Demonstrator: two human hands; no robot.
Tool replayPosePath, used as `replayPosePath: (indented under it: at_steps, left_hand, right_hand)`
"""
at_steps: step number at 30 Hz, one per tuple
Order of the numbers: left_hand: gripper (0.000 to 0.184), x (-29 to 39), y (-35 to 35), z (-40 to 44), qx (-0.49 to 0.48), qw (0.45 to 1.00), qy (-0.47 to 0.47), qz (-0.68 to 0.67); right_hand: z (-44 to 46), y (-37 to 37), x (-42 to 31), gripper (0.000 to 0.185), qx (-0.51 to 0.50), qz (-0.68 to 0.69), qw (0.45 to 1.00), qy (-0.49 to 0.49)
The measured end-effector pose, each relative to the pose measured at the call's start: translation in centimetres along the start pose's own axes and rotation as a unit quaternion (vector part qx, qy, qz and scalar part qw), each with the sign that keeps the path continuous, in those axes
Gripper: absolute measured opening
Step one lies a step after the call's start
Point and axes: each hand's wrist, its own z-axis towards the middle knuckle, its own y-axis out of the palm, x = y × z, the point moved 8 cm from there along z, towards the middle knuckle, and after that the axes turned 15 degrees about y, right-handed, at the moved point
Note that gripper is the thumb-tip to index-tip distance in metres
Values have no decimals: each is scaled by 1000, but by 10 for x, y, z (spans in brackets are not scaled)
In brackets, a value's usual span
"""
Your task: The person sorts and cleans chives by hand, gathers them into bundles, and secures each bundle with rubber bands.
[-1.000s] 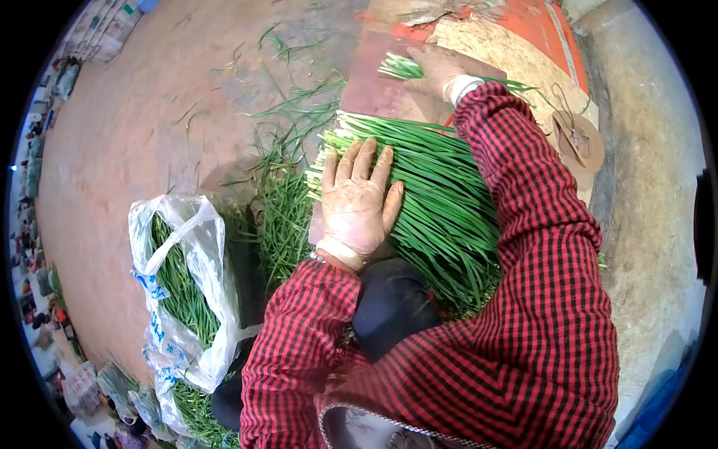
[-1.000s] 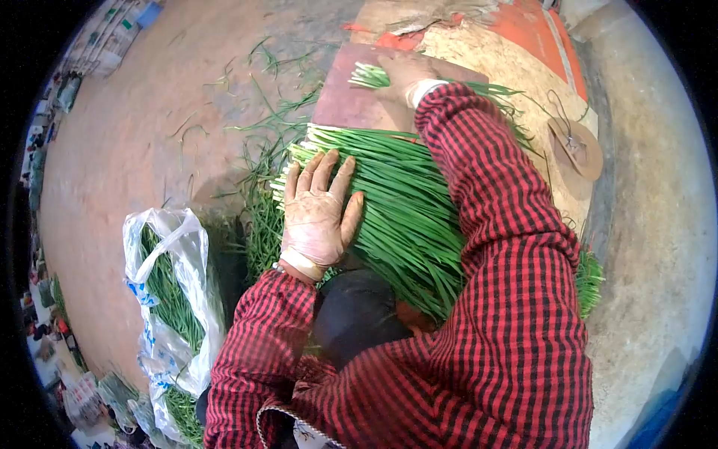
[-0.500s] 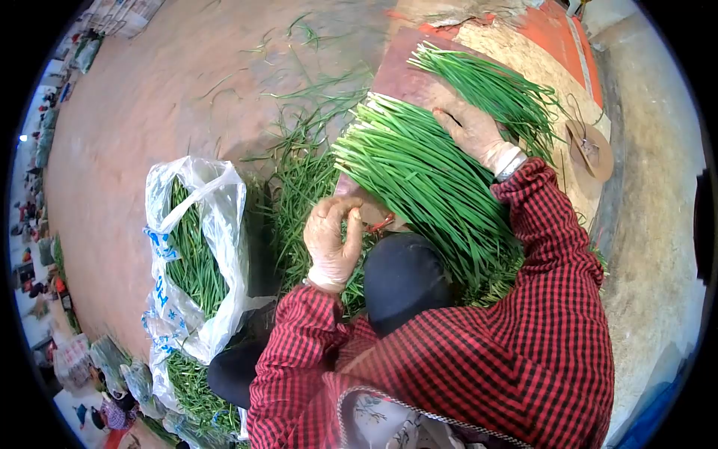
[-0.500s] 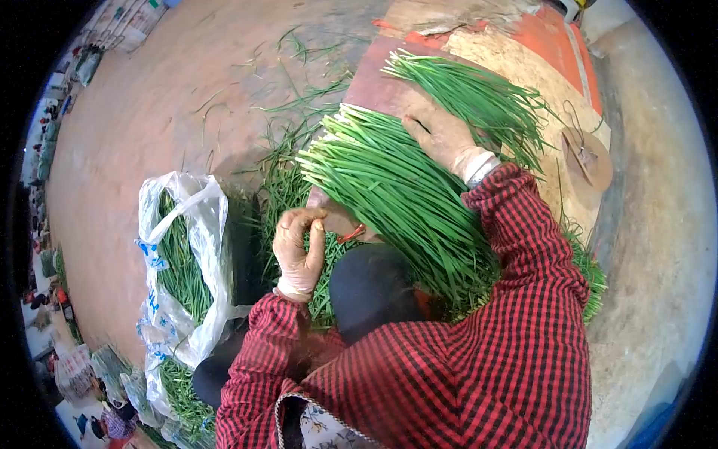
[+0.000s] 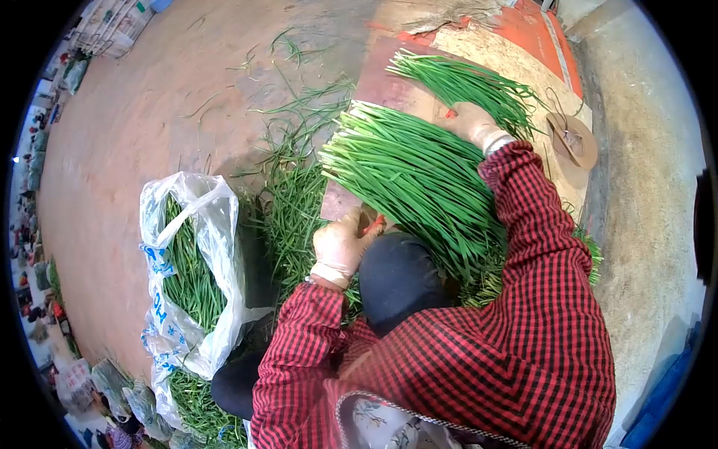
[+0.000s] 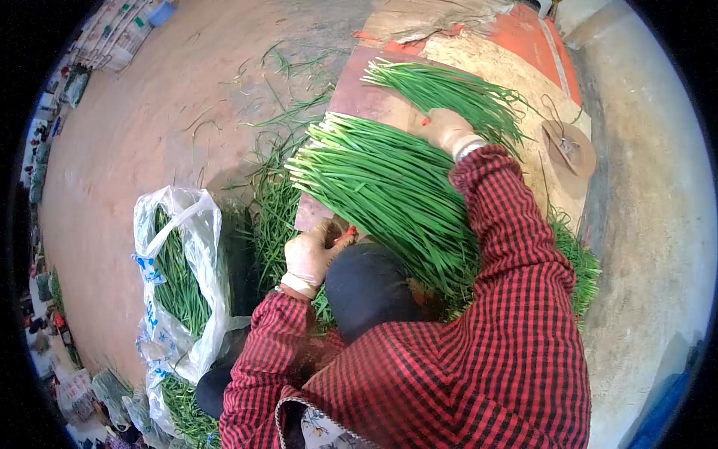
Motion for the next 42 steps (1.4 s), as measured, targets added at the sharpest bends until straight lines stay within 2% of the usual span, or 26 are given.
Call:
replayPosePath:
  at_steps: [2,5,6,9,12,14,15,18,19,20,22,23,24,26,27,28,29,30,31,32,34,35,38,40,42]
  left_hand:
    - [32,7,-1,4,36,997,62,-8]
    - [26,12,-8,5,54,995,86,27]
    - [26,14,-11,5,54,994,86,27]
    - [23,15,-18,2,61,997,49,-23]
    - [20,13,-16,-3,92,990,43,-99]
    - [19,-13,5,-13,140,939,-29,-313]
    - [18,-23,5,-21,187,921,-23,-340]
    - [19,-62,10,-57,161,920,-174,-312]
    - [20,-63,10,-64,150,928,-180,-291]
    - [20,-64,13,-67,147,928,-183,-289]
    - [23,-41,0,-62,171,931,-126,-296]
    - [31,-26,-9,-51,189,922,-76,-329]
    - [31,-24,-9,-48,186,923,-74,-329]
    - [36,-18,5,-39,139,857,-86,-488]
    - [31,-6,-9,-30,143,909,-34,-390]
    - [31,5,-20,-24,140,909,-34,-390]
    - [29,24,-45,-17,154,955,19,-253]
    - [27,44,-65,-10,165,978,73,-109]
    - [21,62,-80,-2,232,960,143,-63]
    - [19,80,-89,11,203,965,165,-5]
    - [19,107,-93,40,210,948,237,31]
    - [20,116,-87,55,177,951,247,56]
    - [25,130,-58,93,61,956,252,139]
    - [20,131,-39,100,21,949,265,167]
    - [18,132,-32,100,26,945,274,178]
  right_hand:
    - [0,0,-10,47,-6,-10,1000,0]
    - [5,7,-26,37,-5,-30,999,-42]
    - [2,10,-30,37,-4,-30,999,-42]
    - [-17,5,-49,28,87,56,986,-128]
    - [-19,7,-56,29,69,92,982,-151]
    - [-2,11,-53,31,49,110,981,-151]
    - [1,12,-57,32,40,121,977,-168]
    - [2,25,-65,31,18,170,968,-184]
    - [-3,26,-68,31,31,188,962,-195]
    - [-7,27,-72,30,44,204,956,-207]
    - [-10,29,-73,29,49,213,955,-199]
    - [-9,29,-76,28,52,216,950,-219]
    - [-10,27,-78,27,56,218,945,-238]
    - [-10,26,-78,25,57,227,942,-239]
    - [-8,27,-78,27,67,225,937,-259]
    - [-11,27,-80,29,76,221,932,-278]
    - [-12,28,-78,29,75,221,932,-276]
    - [-17,28,-78,30,55,216,939,-263]
    - [-20,27,-78,32,35,211,944,-251]
    - [-21,26,-77,32,34,211,945,-249]
    - [-22,23,-79,35,60,164,957,-229]
    - [-28,21,-78,37,52,165,964,-204]
    - [-24,23,-74,40,86,179,956,-216]
    - [-26,21,-71,43,87,186,956,-209]
    - [-23,26,-70,44,63,193,957,-206]
